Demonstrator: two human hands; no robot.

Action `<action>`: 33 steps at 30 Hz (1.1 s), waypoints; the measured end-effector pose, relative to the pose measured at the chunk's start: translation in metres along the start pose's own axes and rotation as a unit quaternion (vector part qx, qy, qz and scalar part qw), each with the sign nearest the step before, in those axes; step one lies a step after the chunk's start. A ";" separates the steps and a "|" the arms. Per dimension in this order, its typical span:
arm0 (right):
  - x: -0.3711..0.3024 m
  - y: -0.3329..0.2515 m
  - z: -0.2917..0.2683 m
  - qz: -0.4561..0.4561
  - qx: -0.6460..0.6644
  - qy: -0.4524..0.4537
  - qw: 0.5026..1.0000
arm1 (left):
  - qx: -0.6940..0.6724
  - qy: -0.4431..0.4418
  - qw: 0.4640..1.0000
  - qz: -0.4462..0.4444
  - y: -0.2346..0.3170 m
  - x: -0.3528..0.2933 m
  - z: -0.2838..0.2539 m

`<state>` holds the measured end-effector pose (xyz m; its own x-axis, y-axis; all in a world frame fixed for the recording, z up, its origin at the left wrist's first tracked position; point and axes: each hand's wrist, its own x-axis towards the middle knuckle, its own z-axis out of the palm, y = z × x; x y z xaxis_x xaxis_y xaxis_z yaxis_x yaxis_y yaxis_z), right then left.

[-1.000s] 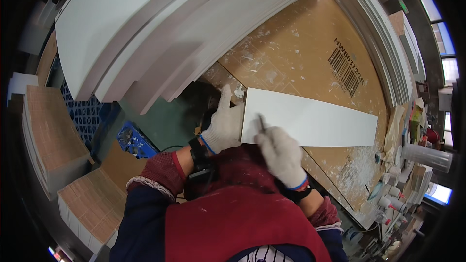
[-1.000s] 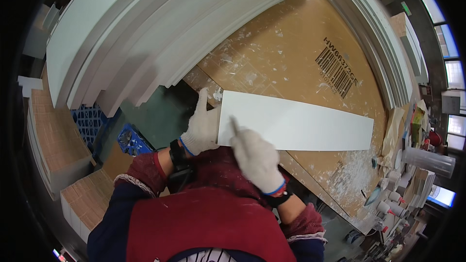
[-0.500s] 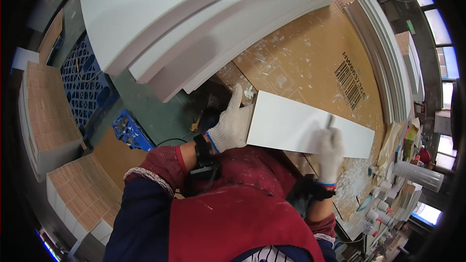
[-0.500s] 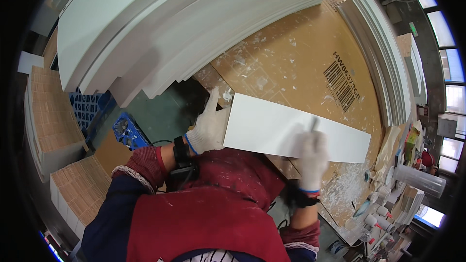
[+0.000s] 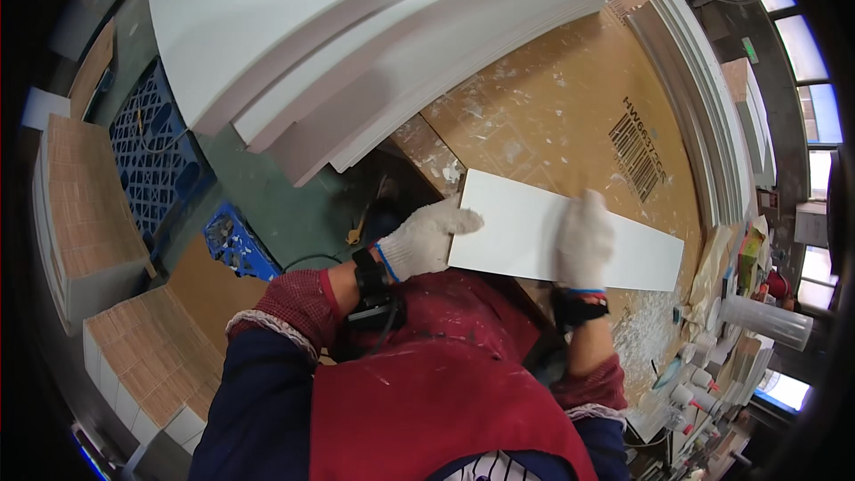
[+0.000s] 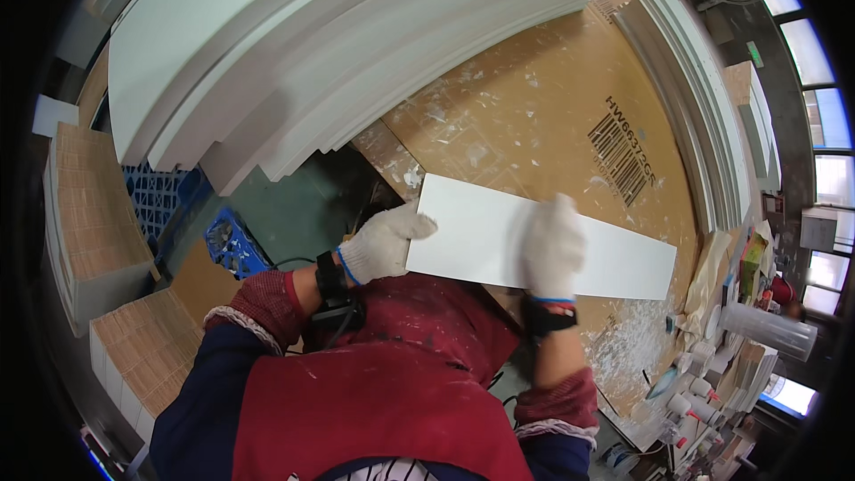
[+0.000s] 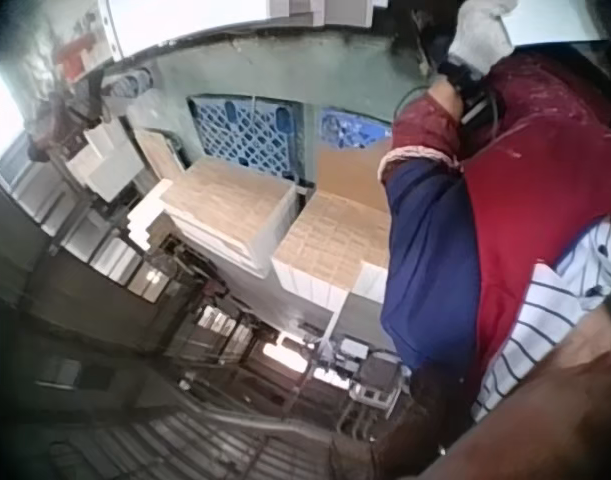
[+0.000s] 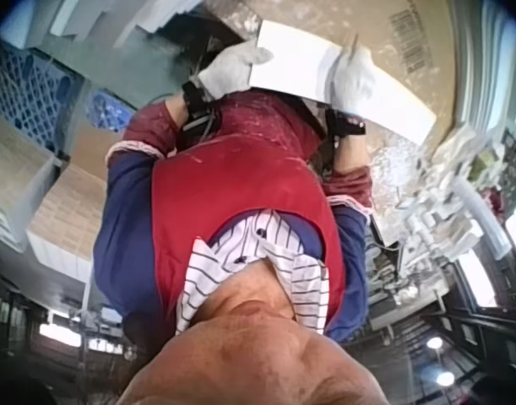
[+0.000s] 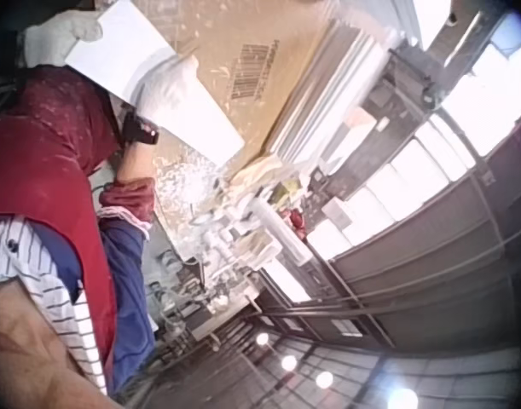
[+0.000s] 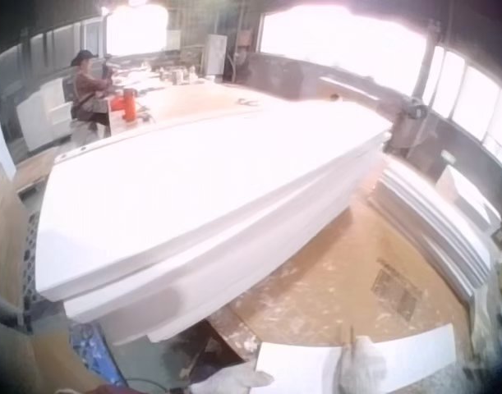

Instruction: The person wipes the surface of white rectangular panels with a cloth. They handle the panels one at a time, flipping them over to clean both sides, and then stack them on a pile on the table.

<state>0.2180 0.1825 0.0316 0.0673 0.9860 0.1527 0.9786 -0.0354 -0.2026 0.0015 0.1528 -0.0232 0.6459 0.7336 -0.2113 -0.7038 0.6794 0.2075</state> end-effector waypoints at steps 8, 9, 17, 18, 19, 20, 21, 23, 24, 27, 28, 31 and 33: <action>-0.002 -0.111 0.007 -0.244 0.121 -0.240 0.932 | 0.530 -0.033 0.834 0.150 -0.007 -0.009 -0.023; 0.000 -0.100 0.004 -0.234 0.131 -0.193 0.944 | 0.319 -0.028 0.941 0.111 -0.011 -0.004 -0.024; 0.005 -0.051 -0.007 -0.038 0.020 -0.128 0.991 | 0.101 -0.006 0.995 0.020 -0.001 0.000 0.009; 0.002 -0.057 -0.001 -0.087 0.054 -0.120 0.988 | 0.096 -0.010 0.995 0.006 -0.002 0.002 0.002; 0.000 -0.065 0.005 -0.117 0.056 -0.181 0.975 | 0.157 -0.016 0.987 0.035 -0.004 0.004 -0.008; 0.000 -0.074 0.008 -0.150 0.056 -0.241 0.957 | 0.139 -0.024 0.990 0.031 -0.004 0.006 -0.006; -0.001 -0.085 0.003 -0.201 0.091 -0.267 0.938 | 0.121 -0.032 0.992 0.027 -0.003 0.009 -0.002; -0.007 -0.083 0.005 -0.288 0.229 -0.210 0.906 | 0.079 -0.034 0.996 0.023 -0.003 0.006 0.003; -0.010 -0.074 0.001 -0.218 0.229 -0.188 0.930 | 0.058 -0.036 0.997 0.020 -0.002 0.005 0.005; -0.017 -0.020 -0.015 -0.023 0.187 -0.110 0.976 | -0.029 0.007 0.999 -0.036 -0.002 0.000 0.003; -0.020 0.008 -0.018 0.034 0.157 -0.075 0.984 | -0.054 0.014 0.998 -0.023 -0.002 -0.001 0.002; -0.047 0.072 -0.031 0.176 -0.043 -0.038 0.983 | -0.098 0.053 0.994 0.003 0.005 0.002 0.017; -0.066 0.093 -0.027 0.139 -0.068 -0.005 0.988 | -0.062 0.026 0.997 0.023 0.001 0.003 0.010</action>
<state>0.3096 0.1099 0.0293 0.3368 0.9363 0.0994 0.9394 -0.3270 -0.1028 0.0061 0.1560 -0.0146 0.5980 0.7598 -0.2552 -0.7657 0.6357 0.0982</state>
